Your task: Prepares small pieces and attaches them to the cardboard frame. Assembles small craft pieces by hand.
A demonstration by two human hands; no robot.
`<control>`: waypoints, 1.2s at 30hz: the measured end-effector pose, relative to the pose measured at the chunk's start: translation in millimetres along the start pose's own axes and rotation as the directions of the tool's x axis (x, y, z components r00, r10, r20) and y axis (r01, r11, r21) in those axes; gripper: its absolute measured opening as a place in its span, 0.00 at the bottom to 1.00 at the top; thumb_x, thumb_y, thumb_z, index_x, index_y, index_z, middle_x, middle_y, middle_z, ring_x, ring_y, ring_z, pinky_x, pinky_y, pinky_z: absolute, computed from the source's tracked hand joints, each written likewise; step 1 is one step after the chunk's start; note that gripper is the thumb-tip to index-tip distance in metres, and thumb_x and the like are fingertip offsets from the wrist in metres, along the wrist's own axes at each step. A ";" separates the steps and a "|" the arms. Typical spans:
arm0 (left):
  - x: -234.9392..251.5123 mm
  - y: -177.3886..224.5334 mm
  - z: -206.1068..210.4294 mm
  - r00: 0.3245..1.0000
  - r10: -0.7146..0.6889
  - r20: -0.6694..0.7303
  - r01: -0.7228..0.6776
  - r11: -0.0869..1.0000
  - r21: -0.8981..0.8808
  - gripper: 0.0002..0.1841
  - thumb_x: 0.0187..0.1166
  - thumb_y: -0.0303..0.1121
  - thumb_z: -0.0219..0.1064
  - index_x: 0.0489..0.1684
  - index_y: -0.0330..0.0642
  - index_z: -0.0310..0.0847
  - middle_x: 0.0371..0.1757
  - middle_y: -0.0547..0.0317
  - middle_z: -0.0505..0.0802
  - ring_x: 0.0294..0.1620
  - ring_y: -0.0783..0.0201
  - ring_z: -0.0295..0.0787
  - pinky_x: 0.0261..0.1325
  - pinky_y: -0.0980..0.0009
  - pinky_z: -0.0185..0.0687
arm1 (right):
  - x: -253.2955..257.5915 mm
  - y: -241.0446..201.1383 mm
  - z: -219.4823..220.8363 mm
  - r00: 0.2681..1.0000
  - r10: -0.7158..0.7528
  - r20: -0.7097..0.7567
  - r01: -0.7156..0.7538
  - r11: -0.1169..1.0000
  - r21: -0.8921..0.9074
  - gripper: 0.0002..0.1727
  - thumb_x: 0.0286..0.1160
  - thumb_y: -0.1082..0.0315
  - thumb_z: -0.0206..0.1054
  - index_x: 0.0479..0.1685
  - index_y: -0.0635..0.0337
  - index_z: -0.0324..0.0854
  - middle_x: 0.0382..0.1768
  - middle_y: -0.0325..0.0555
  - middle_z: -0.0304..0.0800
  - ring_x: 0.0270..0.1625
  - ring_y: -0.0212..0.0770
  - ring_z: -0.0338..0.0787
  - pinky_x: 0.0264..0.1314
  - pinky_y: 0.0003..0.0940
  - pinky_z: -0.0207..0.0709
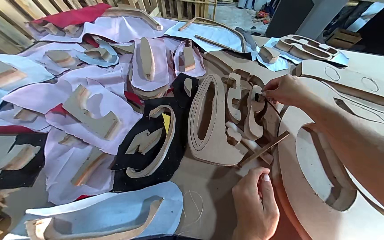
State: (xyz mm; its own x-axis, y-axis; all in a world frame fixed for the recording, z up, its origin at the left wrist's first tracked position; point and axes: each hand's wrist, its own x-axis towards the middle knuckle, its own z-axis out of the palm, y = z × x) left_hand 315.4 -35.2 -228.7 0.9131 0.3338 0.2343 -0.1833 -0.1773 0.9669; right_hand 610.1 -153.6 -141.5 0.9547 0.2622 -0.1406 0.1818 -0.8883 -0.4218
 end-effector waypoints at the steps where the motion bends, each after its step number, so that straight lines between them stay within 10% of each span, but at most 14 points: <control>1: 0.1 0.4 -0.2 1.000 -0.006 0.003 0.006 1.000 0.001 0.16 0.84 0.30 0.54 0.48 0.34 0.90 0.25 0.63 0.89 0.20 0.75 0.81 0.22 0.77 0.81 | -3.2 2.3 0.8 1.000 -0.004 -0.021 0.004 1.000 0.011 0.08 0.82 0.62 0.69 0.46 0.51 0.93 0.35 0.45 0.95 0.32 0.44 0.93 0.44 0.56 0.88; 8: 0.1 1.6 -0.7 1.000 -0.015 0.019 0.014 1.000 0.002 0.15 0.83 0.30 0.54 0.49 0.33 0.89 0.26 0.63 0.89 0.20 0.75 0.81 0.23 0.76 0.81 | -24.8 13.0 12.1 0.998 -0.055 -0.026 0.056 0.998 0.027 0.32 0.66 0.47 0.80 0.68 0.56 0.85 0.51 0.50 0.94 0.52 0.56 0.91 0.56 0.68 0.78; 23: 0.7 1.9 -3.0 1.000 -0.018 0.023 0.020 0.995 -0.099 0.14 0.84 0.28 0.55 0.49 0.30 0.88 0.27 0.61 0.89 0.21 0.76 0.81 0.23 0.78 0.80 | -14.2 5.1 15.8 0.981 -0.186 -0.059 0.193 0.971 0.144 0.20 0.70 0.57 0.79 0.60 0.53 0.92 0.50 0.47 0.93 0.46 0.46 0.90 0.49 0.56 0.81; 27: 14.8 6.1 -20.8 0.993 -0.112 0.045 0.120 0.884 -0.453 0.14 0.86 0.25 0.53 0.53 0.25 0.83 0.31 0.58 0.90 0.25 0.75 0.84 0.25 0.80 0.82 | -80.7 -21.4 23.0 0.963 -0.269 0.033 0.132 0.572 0.810 0.17 0.65 0.67 0.67 0.55 0.51 0.88 0.36 0.34 0.90 0.28 0.24 0.82 0.29 0.20 0.77; 31: 12.0 3.1 -29.1 0.982 0.011 -0.187 -0.074 0.941 -0.331 0.13 0.86 0.34 0.58 0.51 0.35 0.85 0.32 0.63 0.89 0.28 0.77 0.84 0.31 0.81 0.83 | -156.5 -34.2 50.7 0.803 -0.570 0.173 -0.056 0.217 0.975 0.20 0.67 0.63 0.75 0.60 0.51 0.87 0.43 0.41 0.91 0.33 0.25 0.87 0.31 0.18 0.82; 36: 3.1 10.3 -23.8 0.948 0.162 -0.274 -0.219 0.957 -0.191 0.19 0.91 0.49 0.53 0.63 0.47 0.80 0.47 0.68 0.90 0.41 0.79 0.87 0.44 0.80 0.86 | -192.4 -37.6 75.0 0.808 -0.536 0.243 -0.196 0.144 0.970 0.13 0.72 0.69 0.74 0.55 0.55 0.88 0.39 0.46 0.92 0.32 0.29 0.90 0.32 0.21 0.86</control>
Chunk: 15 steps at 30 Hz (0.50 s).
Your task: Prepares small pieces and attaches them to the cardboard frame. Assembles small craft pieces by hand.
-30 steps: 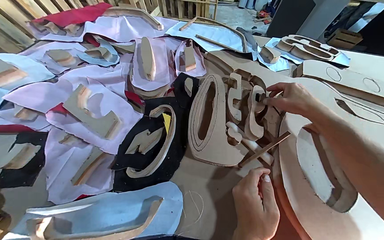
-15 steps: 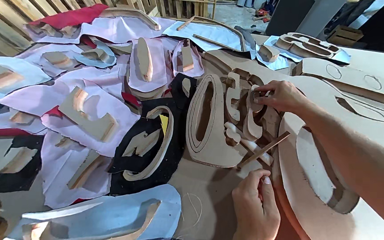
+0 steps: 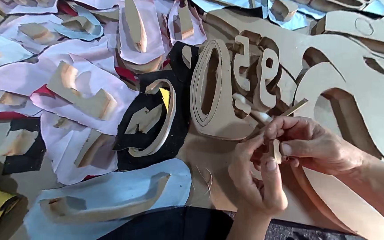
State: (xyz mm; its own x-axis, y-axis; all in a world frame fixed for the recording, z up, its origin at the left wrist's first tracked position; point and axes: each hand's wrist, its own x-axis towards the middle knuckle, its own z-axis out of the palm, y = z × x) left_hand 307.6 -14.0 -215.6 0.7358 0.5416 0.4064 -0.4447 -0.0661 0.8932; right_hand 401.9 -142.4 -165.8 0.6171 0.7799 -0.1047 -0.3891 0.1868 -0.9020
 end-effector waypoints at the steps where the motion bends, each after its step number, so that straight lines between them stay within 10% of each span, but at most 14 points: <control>1: -1.8 0.5 2.4 1.000 0.016 -0.011 -0.016 1.000 0.014 0.19 0.91 0.49 0.53 0.62 0.46 0.81 0.46 0.67 0.89 0.41 0.79 0.86 0.44 0.81 0.86 | -1.3 3.6 3.4 0.999 0.006 -0.032 -0.006 1.000 0.008 0.12 0.72 0.71 0.73 0.54 0.56 0.88 0.38 0.46 0.92 0.31 0.30 0.90 0.32 0.22 0.87; 9: -3.8 -0.3 9.2 1.000 0.022 -0.001 -0.022 0.998 0.051 0.17 0.81 0.35 0.65 0.64 0.42 0.85 0.49 0.63 0.91 0.46 0.74 0.89 0.47 0.76 0.90 | -4.9 -6.6 27.5 0.883 -0.066 -0.465 -0.023 0.983 -0.183 0.06 0.64 0.74 0.71 0.39 0.57 0.89 0.28 0.47 0.89 0.25 0.35 0.88 0.28 0.26 0.86; 15: -2.9 -3.6 9.0 0.997 0.052 -0.051 -0.047 0.995 0.091 0.16 0.80 0.29 0.68 0.65 0.40 0.86 0.55 0.61 0.92 0.52 0.70 0.92 0.53 0.74 0.92 | -15.3 1.0 22.3 0.916 -0.157 -0.370 0.059 0.963 -0.262 0.16 0.70 0.79 0.66 0.55 0.62 0.90 0.44 0.51 0.95 0.41 0.39 0.95 0.46 0.30 0.92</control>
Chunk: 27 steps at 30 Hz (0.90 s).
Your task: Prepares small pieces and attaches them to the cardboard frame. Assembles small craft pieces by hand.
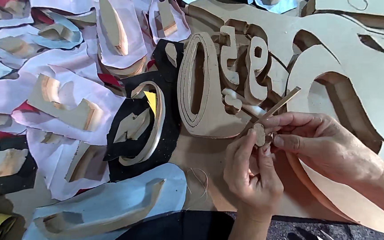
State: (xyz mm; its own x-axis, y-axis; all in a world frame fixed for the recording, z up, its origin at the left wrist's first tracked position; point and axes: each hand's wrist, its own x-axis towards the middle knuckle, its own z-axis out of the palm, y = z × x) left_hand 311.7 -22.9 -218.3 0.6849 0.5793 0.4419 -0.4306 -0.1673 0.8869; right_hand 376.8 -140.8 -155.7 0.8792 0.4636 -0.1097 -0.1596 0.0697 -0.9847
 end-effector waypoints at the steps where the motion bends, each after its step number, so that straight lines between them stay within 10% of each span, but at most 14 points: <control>1: -0.1 -0.2 -0.4 1.000 0.004 -0.005 -0.004 1.000 0.004 0.16 0.79 0.29 0.68 0.65 0.40 0.86 0.55 0.61 0.92 0.52 0.71 0.92 0.52 0.75 0.92 | -1.9 1.6 -0.4 1.000 -0.017 0.005 0.017 1.000 -0.011 0.17 0.69 0.79 0.67 0.57 0.61 0.89 0.45 0.51 0.95 0.42 0.39 0.95 0.46 0.29 0.92; 15: -3.0 -2.3 5.1 0.999 0.042 0.031 -0.041 0.999 -0.028 0.10 0.71 0.25 0.71 0.48 0.43 0.84 0.48 0.62 0.92 0.49 0.72 0.91 0.49 0.76 0.92 | -4.7 -5.0 4.0 0.994 -0.081 -0.080 0.063 0.977 -0.202 0.11 0.65 0.68 0.76 0.47 0.52 0.91 0.37 0.42 0.94 0.36 0.36 0.93 0.38 0.26 0.90; 20: 4.9 -1.9 1.6 0.951 -0.228 0.210 0.276 0.931 -0.240 0.16 0.81 0.25 0.63 0.63 0.23 0.78 0.36 0.53 0.93 0.29 0.68 0.93 0.34 0.72 0.94 | 8.0 -20.9 -25.4 0.990 -0.070 0.122 0.118 0.884 -0.451 0.08 0.69 0.67 0.72 0.39 0.45 0.96 0.42 0.34 0.92 0.36 0.33 0.91 0.34 0.26 0.91; 27: 7.7 1.9 5.5 0.817 -0.494 0.295 0.573 0.750 -0.329 0.07 0.79 0.23 0.65 0.44 0.26 0.86 0.30 0.48 0.93 0.25 0.64 0.93 0.30 0.69 0.95 | 6.7 -18.6 -23.4 0.990 -0.137 -0.029 0.106 0.866 -0.489 0.14 0.61 0.68 0.80 0.48 0.51 0.90 0.39 0.37 0.96 0.35 0.36 0.95 0.37 0.28 0.93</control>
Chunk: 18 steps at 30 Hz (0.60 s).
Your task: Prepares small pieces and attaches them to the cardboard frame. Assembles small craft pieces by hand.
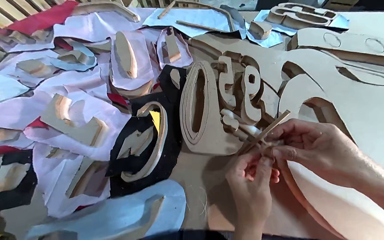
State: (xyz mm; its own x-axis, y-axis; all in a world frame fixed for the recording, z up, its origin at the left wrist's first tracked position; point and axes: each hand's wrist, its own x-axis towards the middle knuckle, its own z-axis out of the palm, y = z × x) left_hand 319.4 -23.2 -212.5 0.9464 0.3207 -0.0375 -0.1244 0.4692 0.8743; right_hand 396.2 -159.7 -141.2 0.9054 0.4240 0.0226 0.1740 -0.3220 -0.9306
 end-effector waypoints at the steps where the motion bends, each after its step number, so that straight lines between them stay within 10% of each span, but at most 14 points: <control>1: -2.5 -1.8 -2.5 0.998 -0.069 -0.011 0.068 0.994 -0.086 0.07 0.79 0.24 0.65 0.45 0.27 0.86 0.30 0.48 0.93 0.25 0.63 0.93 0.31 0.68 0.94 | -3.0 3.4 2.0 0.998 -0.067 0.017 0.068 0.995 -0.067 0.15 0.64 0.65 0.79 0.52 0.50 0.91 0.43 0.34 0.96 0.39 0.34 0.95 0.42 0.28 0.95; 5: -4.9 -3.8 -10.3 0.977 -0.214 -0.009 0.198 0.918 -0.344 0.06 0.76 0.28 0.70 0.43 0.36 0.88 0.29 0.50 0.92 0.25 0.63 0.92 0.33 0.67 0.93 | -8.2 6.4 9.3 0.963 -0.228 0.143 0.263 0.910 -0.321 0.22 0.68 0.59 0.73 0.64 0.49 0.87 0.49 0.26 0.92 0.47 0.26 0.93 0.48 0.25 0.94; 15: 0.1 1.5 -11.1 0.970 -0.238 0.044 0.237 0.905 -0.353 0.03 0.72 0.24 0.68 0.35 0.36 0.87 0.25 0.51 0.90 0.22 0.64 0.91 0.28 0.69 0.91 | -17.9 3.3 17.6 0.890 -0.441 0.115 0.415 0.680 -0.604 0.17 0.69 0.60 0.70 0.55 0.57 0.89 0.38 0.34 0.93 0.40 0.25 0.91 0.40 0.21 0.86; 18: -2.1 -2.9 -15.0 0.982 -0.148 0.121 0.182 0.917 -0.355 0.12 0.80 0.39 0.66 0.41 0.39 0.88 0.31 0.51 0.92 0.27 0.63 0.93 0.33 0.67 0.92 | -9.8 1.9 5.9 0.910 -0.397 0.122 0.394 0.730 -0.558 0.18 0.71 0.52 0.73 0.54 0.51 0.91 0.41 0.29 0.93 0.41 0.22 0.91 0.42 0.21 0.89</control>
State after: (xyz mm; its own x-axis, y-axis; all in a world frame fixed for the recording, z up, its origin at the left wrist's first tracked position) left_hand 313.2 -12.8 -222.2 0.9834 0.1462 -0.1076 -0.0480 0.7809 0.6228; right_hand 385.3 -159.5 -145.4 0.7072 0.6170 0.3453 0.6998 -0.5408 -0.4668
